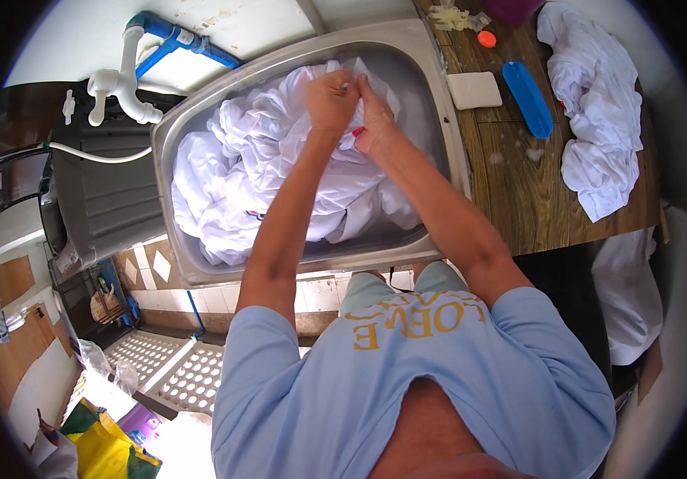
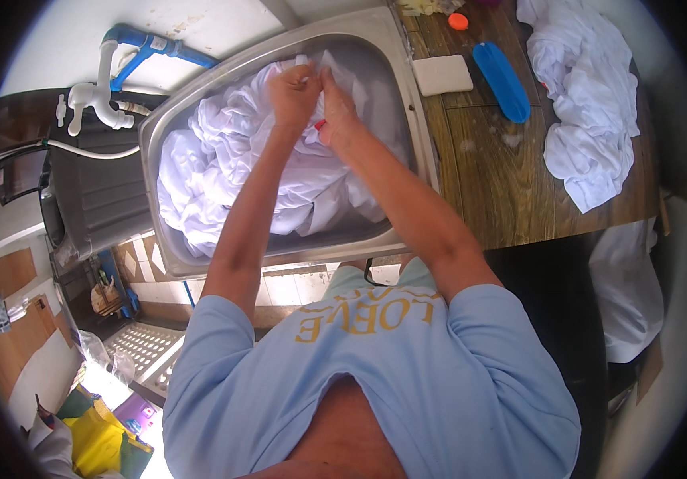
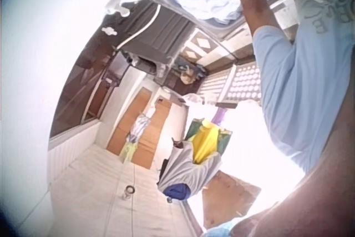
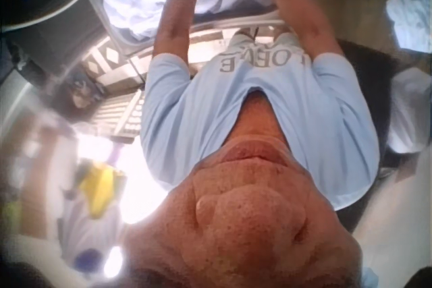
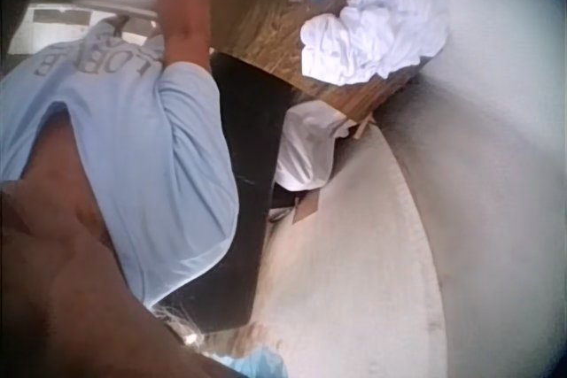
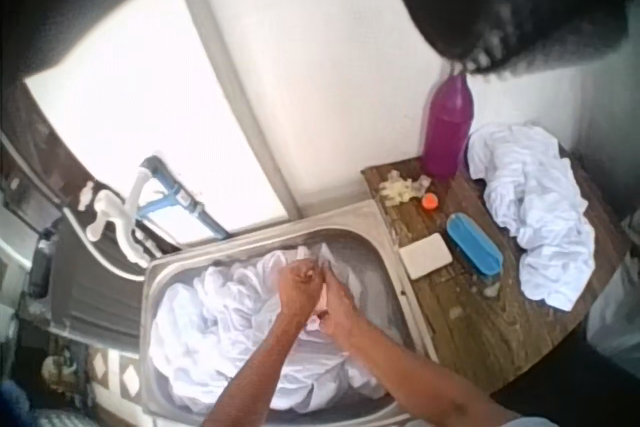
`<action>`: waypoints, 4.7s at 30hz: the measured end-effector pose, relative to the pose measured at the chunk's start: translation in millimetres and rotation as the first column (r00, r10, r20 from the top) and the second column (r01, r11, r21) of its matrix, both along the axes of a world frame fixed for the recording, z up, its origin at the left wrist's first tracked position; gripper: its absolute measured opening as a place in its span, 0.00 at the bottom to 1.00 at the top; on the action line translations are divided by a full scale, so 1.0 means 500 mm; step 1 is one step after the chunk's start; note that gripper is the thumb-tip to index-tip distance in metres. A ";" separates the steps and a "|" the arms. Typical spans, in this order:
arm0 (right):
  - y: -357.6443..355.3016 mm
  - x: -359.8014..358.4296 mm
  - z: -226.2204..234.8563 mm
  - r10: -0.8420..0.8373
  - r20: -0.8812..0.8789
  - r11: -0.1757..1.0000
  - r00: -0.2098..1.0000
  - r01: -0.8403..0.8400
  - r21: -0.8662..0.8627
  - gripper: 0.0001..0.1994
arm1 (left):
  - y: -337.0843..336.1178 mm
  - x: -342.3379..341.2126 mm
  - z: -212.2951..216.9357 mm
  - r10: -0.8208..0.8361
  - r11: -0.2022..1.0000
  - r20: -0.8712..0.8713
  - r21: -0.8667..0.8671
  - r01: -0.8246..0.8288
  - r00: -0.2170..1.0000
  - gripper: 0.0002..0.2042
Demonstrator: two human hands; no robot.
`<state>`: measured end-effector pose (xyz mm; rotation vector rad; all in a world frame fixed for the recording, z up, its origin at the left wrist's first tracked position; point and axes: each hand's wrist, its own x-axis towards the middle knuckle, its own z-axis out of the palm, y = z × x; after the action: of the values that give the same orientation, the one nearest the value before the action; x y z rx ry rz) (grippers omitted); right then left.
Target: The person washes white t-shirts by hand in a sink filled with water. They scrub the fabric against itself and lift the items to check for stains before submerging them again.
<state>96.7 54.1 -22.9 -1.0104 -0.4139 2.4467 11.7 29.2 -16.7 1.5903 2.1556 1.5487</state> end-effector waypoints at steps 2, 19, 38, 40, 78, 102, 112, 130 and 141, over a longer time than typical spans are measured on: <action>0.046 0.016 -0.102 -0.006 -0.249 1.000 0.969 0.012 0.021 0.24 | -0.002 0.072 0.030 -0.122 0.989 -0.050 0.079 0.126 0.991 0.06; 0.003 0.003 0.022 -0.130 0.127 0.986 0.983 0.141 -0.086 0.21 | 0.011 -0.001 0.004 -0.034 0.997 0.087 0.076 0.028 0.996 0.10; 0.123 0.070 -0.032 -0.238 0.526 0.537 0.817 -0.340 0.772 0.17 | -0.031 -0.073 0.004 -0.094 0.881 0.344 -0.408 0.239 0.934 0.22; 0.100 0.060 -0.039 -0.402 0.660 0.203 0.635 -0.641 0.740 0.14 | -0.039 -0.066 -0.004 -0.078 0.889 0.132 -0.440 0.129 0.988 0.17; 0.050 0.015 -0.089 -0.029 -0.647 0.994 0.762 0.091 0.062 0.14 | 0.038 0.049 -0.002 -0.306 0.923 -0.269 0.152 0.354 0.913 0.07; 0.069 -0.003 -0.032 -0.305 -0.123 0.952 0.944 0.296 -0.082 0.28 | 0.013 -0.051 0.047 -0.094 0.991 0.792 0.019 0.130 0.603 0.22; 0.020 -0.032 -0.003 -0.275 -0.069 0.961 0.959 0.273 -0.038 0.22 | 0.056 -0.043 0.001 -0.082 0.996 0.040 -0.033 0.083 0.996 0.06; 0.054 0.002 -0.023 -0.209 -0.309 0.978 0.928 0.191 -0.090 0.20 | 0.036 0.016 -0.036 -0.231 0.959 0.160 0.205 0.197 0.960 0.13; 0.032 -0.016 -0.036 -0.222 -0.279 0.968 0.934 0.245 0.050 0.17 | 0.060 -0.020 -0.043 -0.049 0.990 -0.022 0.134 0.052 0.999 0.08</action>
<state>88.9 70.0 -41.1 -0.6350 -0.2831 2.2871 1.9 59.1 -38.1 1.6900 2.0421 1.7042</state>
